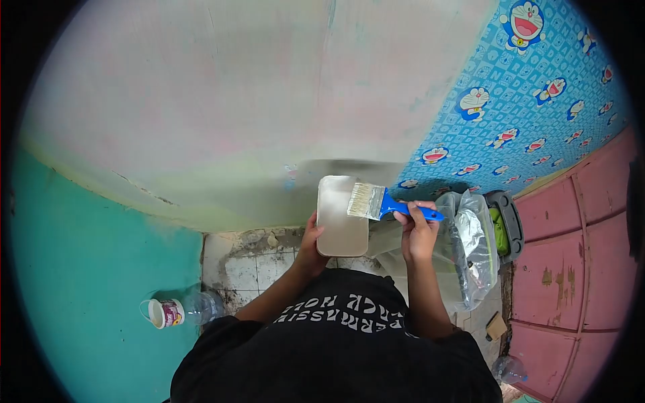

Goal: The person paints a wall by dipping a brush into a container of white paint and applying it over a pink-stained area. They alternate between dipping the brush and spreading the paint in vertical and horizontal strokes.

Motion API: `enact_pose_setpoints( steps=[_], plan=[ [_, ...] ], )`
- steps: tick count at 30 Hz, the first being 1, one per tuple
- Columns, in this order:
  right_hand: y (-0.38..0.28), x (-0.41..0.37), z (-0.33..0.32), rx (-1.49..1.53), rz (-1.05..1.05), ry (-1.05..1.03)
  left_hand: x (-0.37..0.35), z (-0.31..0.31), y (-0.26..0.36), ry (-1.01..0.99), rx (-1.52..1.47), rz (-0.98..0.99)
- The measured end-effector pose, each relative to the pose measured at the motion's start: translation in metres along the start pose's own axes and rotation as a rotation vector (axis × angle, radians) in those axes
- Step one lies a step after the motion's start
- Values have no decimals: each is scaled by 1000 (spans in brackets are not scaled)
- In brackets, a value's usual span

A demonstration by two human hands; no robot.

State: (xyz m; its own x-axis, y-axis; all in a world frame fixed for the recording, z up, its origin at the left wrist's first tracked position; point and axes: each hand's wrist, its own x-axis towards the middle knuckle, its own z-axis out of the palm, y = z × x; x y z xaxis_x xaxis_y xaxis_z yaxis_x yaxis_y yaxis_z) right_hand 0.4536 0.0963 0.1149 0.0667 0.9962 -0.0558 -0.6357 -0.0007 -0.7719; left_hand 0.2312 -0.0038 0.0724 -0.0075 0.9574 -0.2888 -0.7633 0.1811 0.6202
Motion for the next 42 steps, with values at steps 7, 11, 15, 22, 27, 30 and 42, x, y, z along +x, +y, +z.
enact_pose_setpoints(
  steps=[7, 11, 15, 22, 27, 30, 42],
  plan=[
    [-10, -33, 43, -108, -115, -58, -1, -16, 28, -64, 228, 125],
    [20, -38, 57, -302, -210, -133, -5, -37, 57, -49, 138, 4],
    [47, -53, 87, -315, -209, -65, -13, -56, 94, -28, 141, 19],
    [77, -76, 123, -234, -145, 21, -22, -98, 138, -46, 162, 17],
    [101, -100, 140, -267, -164, 97, -27, -126, 158, -87, 235, 50],
    [111, -109, 145, -100, -124, 179, -29, -145, 163, -98, 205, 32],
    [219, -41, 73, 316, -63, 642, -47, -179, 195, -56, 179, -44]
  ],
)
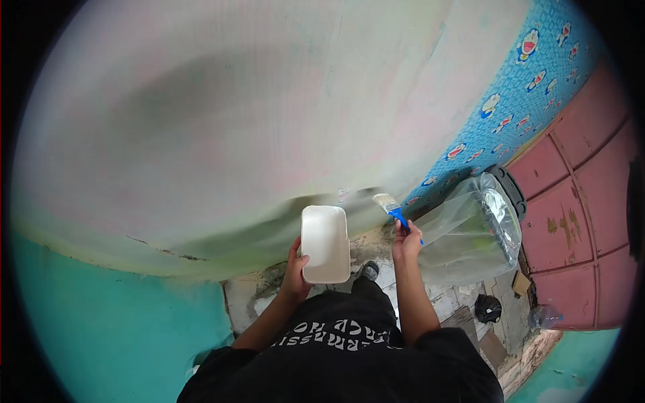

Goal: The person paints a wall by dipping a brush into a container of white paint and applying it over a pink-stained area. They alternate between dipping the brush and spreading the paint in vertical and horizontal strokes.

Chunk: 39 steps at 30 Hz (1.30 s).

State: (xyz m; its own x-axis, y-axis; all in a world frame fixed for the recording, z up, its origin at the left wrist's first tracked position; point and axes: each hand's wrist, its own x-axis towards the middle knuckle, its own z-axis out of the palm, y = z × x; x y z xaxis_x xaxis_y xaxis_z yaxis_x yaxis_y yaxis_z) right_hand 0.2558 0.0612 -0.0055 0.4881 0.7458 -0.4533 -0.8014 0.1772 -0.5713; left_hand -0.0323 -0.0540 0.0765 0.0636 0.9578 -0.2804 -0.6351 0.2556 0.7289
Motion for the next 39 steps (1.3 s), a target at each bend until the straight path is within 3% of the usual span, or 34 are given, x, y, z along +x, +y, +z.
enact_pose_setpoints(
  steps=[5, 8, 14, 18, 23, 27, 30, 33, 36, 39],
  plan=[
    [55, 45, 3, -34, -196, 81, -12, -16, -2, 56, -16, -34],
    [38, 29, 60, -67, -213, 65, -16, -27, -2, 62, -10, -53],
    [-62, -77, 154, 30, -299, -337, -21, -34, 2, 107, -34, -61],
    [-57, -76, 129, 28, -434, -416, -21, -36, 4, 83, -27, -44],
    [43, 23, 7, -162, -439, -58, -24, -45, 7, 74, 2, -32],
    [81, 67, -3, -205, -316, 156, -27, -44, 6, 78, -34, -35],
    [61, 64, 58, -208, -326, 41, -30, -46, 5, 73, -32, -45],
    [-12, -15, 145, -266, -320, -71, -28, -49, 4, 78, -16, -41],
    [-55, -50, 157, -55, -296, -283, -30, -45, 3, 109, -11, -57],
    [-47, -52, 124, 39, -352, -256, -25, -44, 6, 112, -9, -49]
  ],
)
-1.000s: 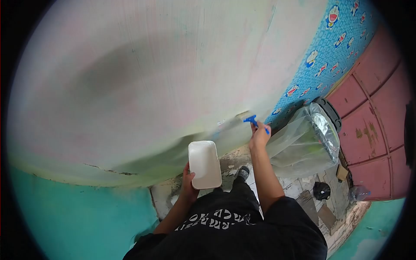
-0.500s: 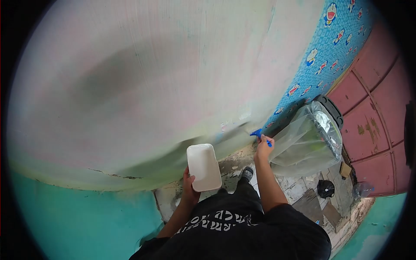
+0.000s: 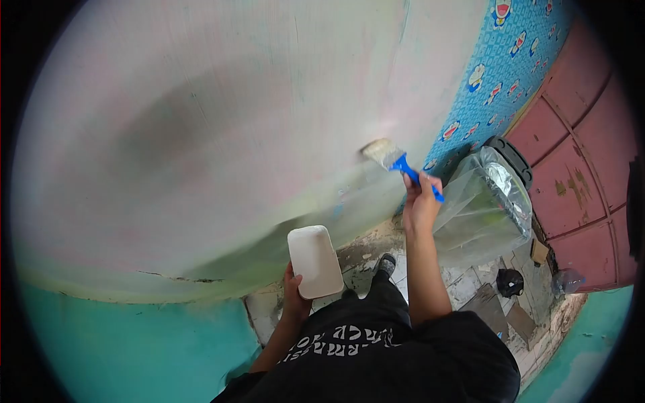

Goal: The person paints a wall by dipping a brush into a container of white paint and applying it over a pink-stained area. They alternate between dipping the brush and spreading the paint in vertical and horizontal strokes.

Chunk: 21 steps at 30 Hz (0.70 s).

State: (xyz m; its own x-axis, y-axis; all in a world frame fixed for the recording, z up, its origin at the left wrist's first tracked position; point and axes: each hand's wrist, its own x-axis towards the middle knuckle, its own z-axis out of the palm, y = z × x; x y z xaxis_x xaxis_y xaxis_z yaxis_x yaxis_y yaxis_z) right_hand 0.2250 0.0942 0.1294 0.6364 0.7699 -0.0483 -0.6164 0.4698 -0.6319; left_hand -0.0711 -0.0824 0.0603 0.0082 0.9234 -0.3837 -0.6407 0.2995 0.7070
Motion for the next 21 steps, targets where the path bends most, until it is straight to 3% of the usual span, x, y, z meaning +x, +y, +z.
enact_pose_setpoints(
  steps=[5, 8, 10, 14, 18, 21],
  plan=[
    [107, 19, -112, -182, 21, 292, 4, -1, -4, 4, -1, 24],
    [135, 35, -109, -300, 126, 393, 5, -3, -8, -25, 15, 8],
    [107, 39, -56, -218, 76, 273, 4, -2, -8, -51, 23, 25],
    [-24, 7, 68, -91, -15, -66, -3, 2, -4, 2, 14, -7],
    [-44, 5, 72, 37, -105, -134, -3, -2, -4, -6, 27, 5],
    [12, 8, 11, 11, -154, -78, -1, -2, -3, 2, 28, 21]
  ],
)
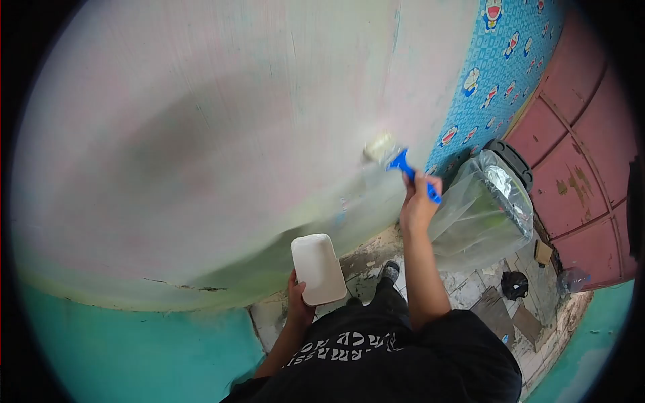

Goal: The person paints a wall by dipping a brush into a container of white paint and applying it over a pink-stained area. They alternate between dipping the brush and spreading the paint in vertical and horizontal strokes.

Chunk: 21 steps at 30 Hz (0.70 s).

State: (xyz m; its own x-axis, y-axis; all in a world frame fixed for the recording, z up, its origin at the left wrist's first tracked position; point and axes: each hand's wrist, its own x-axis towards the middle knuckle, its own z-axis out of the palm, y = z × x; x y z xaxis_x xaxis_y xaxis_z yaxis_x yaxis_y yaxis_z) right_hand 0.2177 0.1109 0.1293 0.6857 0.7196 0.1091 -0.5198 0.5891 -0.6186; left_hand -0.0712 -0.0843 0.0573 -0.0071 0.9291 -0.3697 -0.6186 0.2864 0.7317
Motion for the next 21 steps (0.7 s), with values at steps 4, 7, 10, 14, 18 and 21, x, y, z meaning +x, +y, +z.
enact_pose_setpoints(
  steps=[4, 7, 10, 14, 18, 21],
  plan=[
    [109, -21, -125, -344, 150, 232, -1, 0, -1, 10, -24, -16],
    [130, -21, -135, -414, 168, 303, -3, 6, 1, 20, 29, -26],
    [78, -12, -55, -307, 155, 187, -1, 0, -2, 22, 39, -16],
    [-40, -12, 62, -40, 77, -50, -2, -10, -5, -23, 32, -24],
    [-38, -6, 53, 170, 22, -117, -2, -8, -5, 7, 38, -23],
    [51, -7, -47, -6, 85, 51, 1, -8, -3, -8, 15, -16]
  ],
)
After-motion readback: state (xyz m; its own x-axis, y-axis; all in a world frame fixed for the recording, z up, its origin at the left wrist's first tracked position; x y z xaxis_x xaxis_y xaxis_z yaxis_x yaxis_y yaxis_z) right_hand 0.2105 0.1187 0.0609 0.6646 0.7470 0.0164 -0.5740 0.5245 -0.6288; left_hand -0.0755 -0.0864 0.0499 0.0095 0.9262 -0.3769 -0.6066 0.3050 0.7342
